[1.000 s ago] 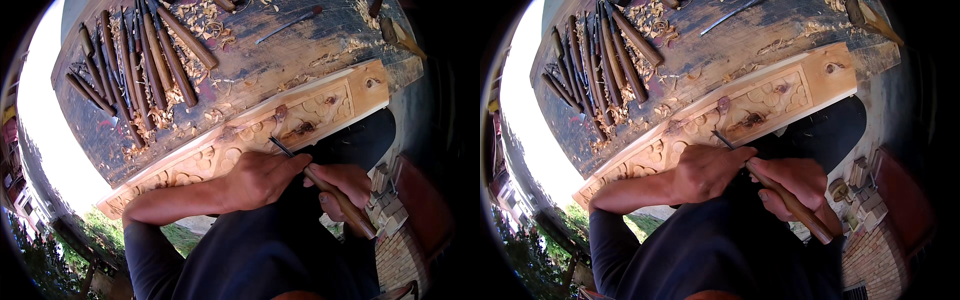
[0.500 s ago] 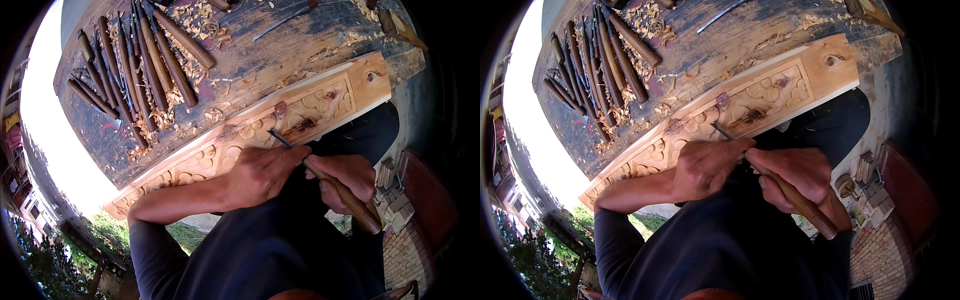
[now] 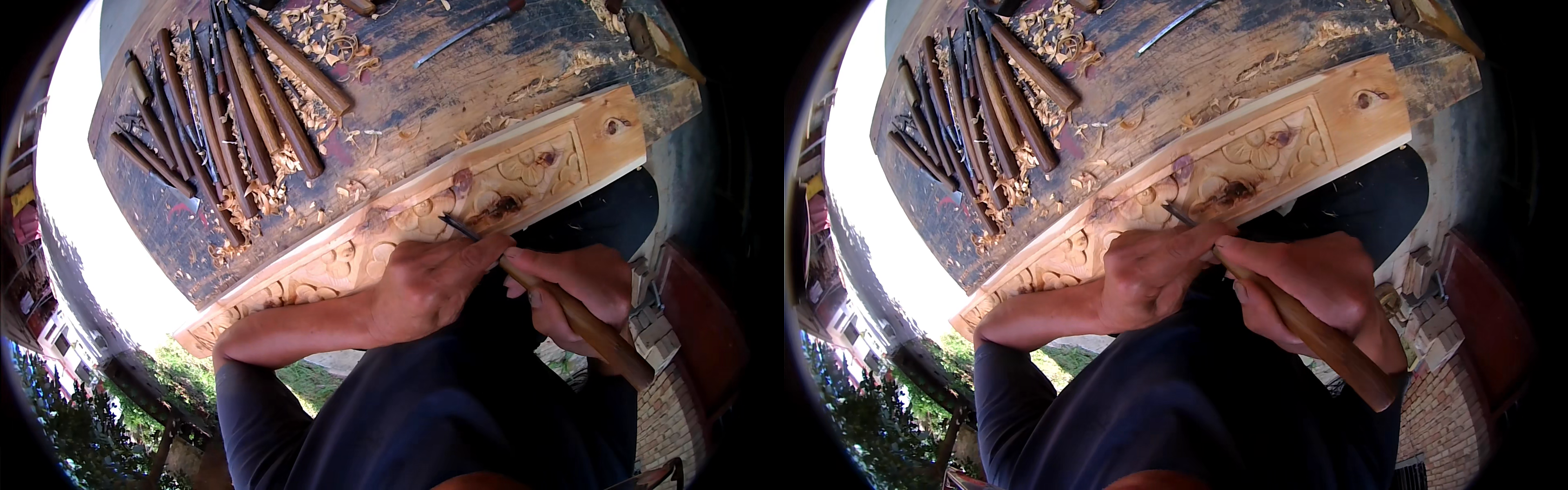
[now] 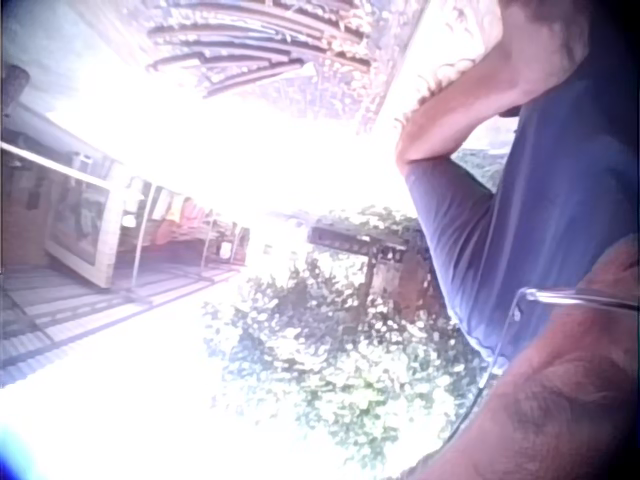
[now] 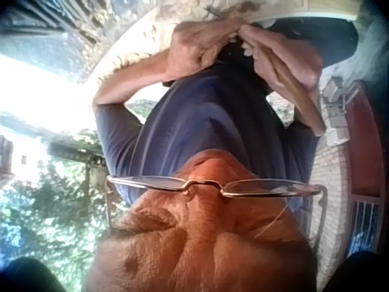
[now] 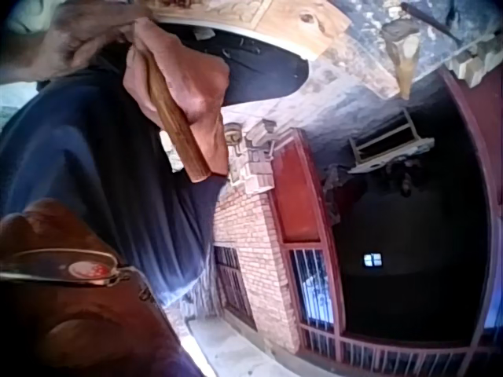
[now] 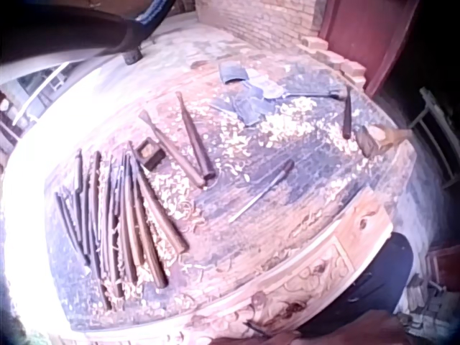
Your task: The person carves a decorative floral pattern into a wooden beam using a chisel and hammer.
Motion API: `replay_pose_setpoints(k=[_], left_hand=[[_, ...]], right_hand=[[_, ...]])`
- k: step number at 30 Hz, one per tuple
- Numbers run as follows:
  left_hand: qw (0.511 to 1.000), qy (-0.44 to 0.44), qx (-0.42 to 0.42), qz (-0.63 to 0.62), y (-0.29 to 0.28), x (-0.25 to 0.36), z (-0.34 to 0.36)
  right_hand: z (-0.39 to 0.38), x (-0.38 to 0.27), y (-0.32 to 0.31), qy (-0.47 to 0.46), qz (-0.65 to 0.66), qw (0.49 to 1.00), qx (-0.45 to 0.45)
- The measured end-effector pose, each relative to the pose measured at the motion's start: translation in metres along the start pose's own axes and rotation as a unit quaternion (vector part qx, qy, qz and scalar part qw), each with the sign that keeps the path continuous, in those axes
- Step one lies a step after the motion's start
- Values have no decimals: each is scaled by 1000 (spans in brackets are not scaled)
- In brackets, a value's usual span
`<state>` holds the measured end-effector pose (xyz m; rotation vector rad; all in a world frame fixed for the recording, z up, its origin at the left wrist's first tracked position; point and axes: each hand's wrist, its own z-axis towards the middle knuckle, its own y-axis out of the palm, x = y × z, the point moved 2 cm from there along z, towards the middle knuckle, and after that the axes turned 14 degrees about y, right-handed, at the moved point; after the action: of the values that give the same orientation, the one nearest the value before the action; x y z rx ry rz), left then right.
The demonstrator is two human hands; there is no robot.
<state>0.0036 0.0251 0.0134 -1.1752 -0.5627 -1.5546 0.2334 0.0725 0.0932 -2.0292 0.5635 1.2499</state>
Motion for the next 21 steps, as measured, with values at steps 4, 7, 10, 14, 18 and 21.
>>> replay_pose_setpoints(k=[4, 7, 10, 14, 18, 21], left_hand=[[1000, -12, -6, 2, -5, 2, -2], [1000, -8, 3, -2, -4, -1, -5], [1000, -22, 5, -9, -8, 1, -4], [999, -13, 28, -19, -7, -2, -6], [1000, -8, 18, 19, -5, 1, 0], [997, 51, 28, 52, -1, 2, 0]], right_hand=[[11, -17, -17, 67, 26, 992, -101], [11, -6, 5, 45, 27, 999, 1], [13, -2, 8, 148, 85, 985, -25], [17, 3, 2, 78, 58, 994, -40], [13, 9, -4, 35, 55, 997, -37], [6, 16, -4, -33, 54, 998, -25]])
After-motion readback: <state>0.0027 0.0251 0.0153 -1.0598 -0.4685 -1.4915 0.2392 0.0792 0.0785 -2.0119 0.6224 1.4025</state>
